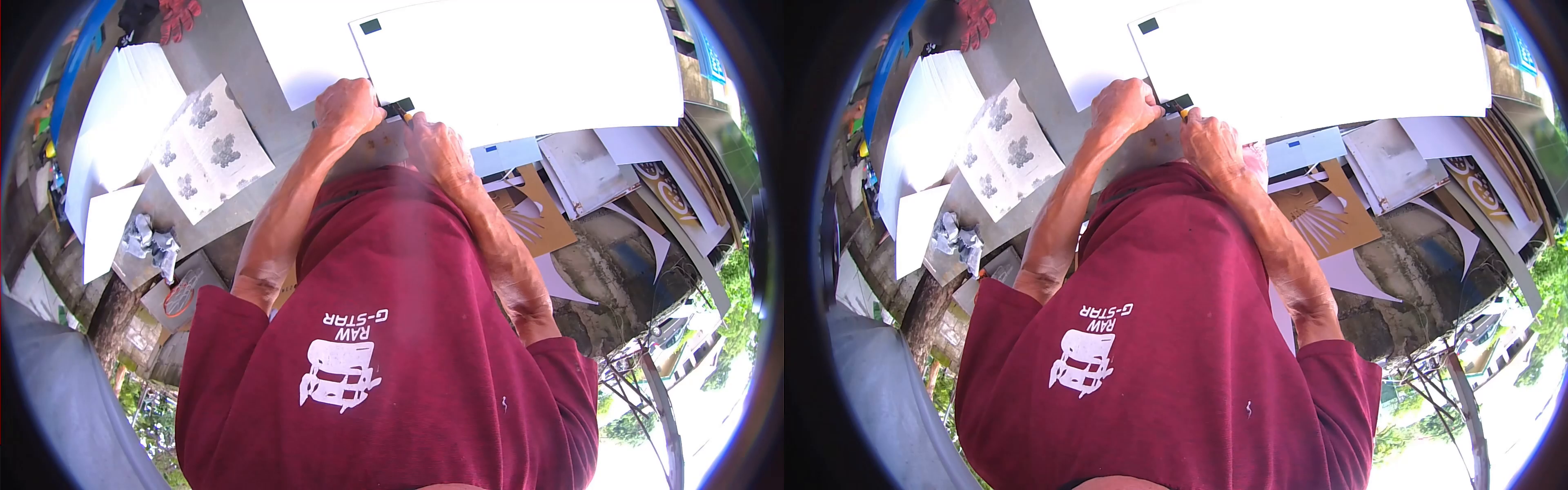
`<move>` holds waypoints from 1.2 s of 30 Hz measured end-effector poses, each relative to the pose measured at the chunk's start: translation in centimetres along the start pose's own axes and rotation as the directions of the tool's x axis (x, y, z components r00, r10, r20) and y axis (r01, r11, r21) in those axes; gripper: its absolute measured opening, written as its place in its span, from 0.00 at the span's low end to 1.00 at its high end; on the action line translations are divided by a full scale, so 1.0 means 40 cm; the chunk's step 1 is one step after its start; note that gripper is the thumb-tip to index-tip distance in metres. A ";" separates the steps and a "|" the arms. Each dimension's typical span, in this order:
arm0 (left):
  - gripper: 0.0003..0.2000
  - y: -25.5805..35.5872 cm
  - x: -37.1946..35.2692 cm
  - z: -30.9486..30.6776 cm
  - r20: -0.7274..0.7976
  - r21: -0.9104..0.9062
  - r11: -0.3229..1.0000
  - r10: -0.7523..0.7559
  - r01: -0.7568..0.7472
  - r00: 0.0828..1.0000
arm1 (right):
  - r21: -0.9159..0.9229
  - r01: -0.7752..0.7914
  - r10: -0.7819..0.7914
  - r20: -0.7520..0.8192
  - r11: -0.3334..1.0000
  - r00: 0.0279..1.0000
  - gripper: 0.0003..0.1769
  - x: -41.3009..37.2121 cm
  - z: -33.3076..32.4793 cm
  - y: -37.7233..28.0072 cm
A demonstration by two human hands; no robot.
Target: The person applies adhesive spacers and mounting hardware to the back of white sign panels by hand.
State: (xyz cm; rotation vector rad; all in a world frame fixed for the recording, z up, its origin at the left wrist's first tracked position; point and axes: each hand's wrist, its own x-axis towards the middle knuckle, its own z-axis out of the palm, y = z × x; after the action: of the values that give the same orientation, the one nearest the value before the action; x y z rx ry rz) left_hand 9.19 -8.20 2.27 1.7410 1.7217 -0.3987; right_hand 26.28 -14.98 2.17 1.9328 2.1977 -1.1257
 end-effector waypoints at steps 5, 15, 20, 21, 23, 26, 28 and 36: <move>0.10 -0.003 -0.002 0.003 -0.022 -0.023 1.000 0.016 -0.016 1.000 | -0.020 0.003 -0.003 -0.001 1.000 1.000 0.16 0.006 0.012 0.002; 0.08 -0.027 -0.008 0.001 -0.013 -0.104 0.994 0.026 -0.027 1.000 | -0.153 0.009 0.006 0.099 0.988 0.995 0.15 -0.100 -0.027 0.060; 0.10 -0.066 -0.035 -0.023 0.025 -0.110 0.994 0.002 0.001 1.000 | 0.300 -0.122 0.132 -0.015 0.946 0.991 0.25 -0.021 -0.061 0.080; 0.11 -0.079 -0.040 -0.030 0.022 -0.108 0.994 -0.013 0.016 1.000 | 0.313 -0.138 0.157 -0.037 0.940 0.987 0.27 0.007 -0.061 0.066; 0.12 -0.105 -0.058 -0.041 0.024 -0.148 0.989 -0.013 0.017 1.000 | 0.274 -0.185 0.197 -0.014 0.944 0.980 0.28 0.057 -0.051 0.035; 0.12 -0.138 -0.079 -0.055 0.037 -0.226 0.974 -0.009 0.017 0.999 | 0.240 -0.202 0.211 -0.014 0.950 0.977 0.27 0.110 -0.018 0.011; 0.13 -0.154 -0.101 -0.064 0.051 -0.300 0.954 -0.016 0.030 0.999 | 0.207 -0.168 0.185 -0.064 0.964 0.981 0.25 0.125 0.015 0.005; 0.13 -0.180 -0.142 -0.021 -0.038 -0.530 0.848 0.004 -0.023 0.999 | 0.514 -0.349 0.351 0.096 0.784 0.931 0.19 0.163 0.014 0.034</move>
State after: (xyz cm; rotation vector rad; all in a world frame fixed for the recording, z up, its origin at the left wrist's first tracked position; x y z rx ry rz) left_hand 1.51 -12.57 4.78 1.3538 1.6411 0.1191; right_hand 25.65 -9.66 -1.85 2.3965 1.5114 -1.7716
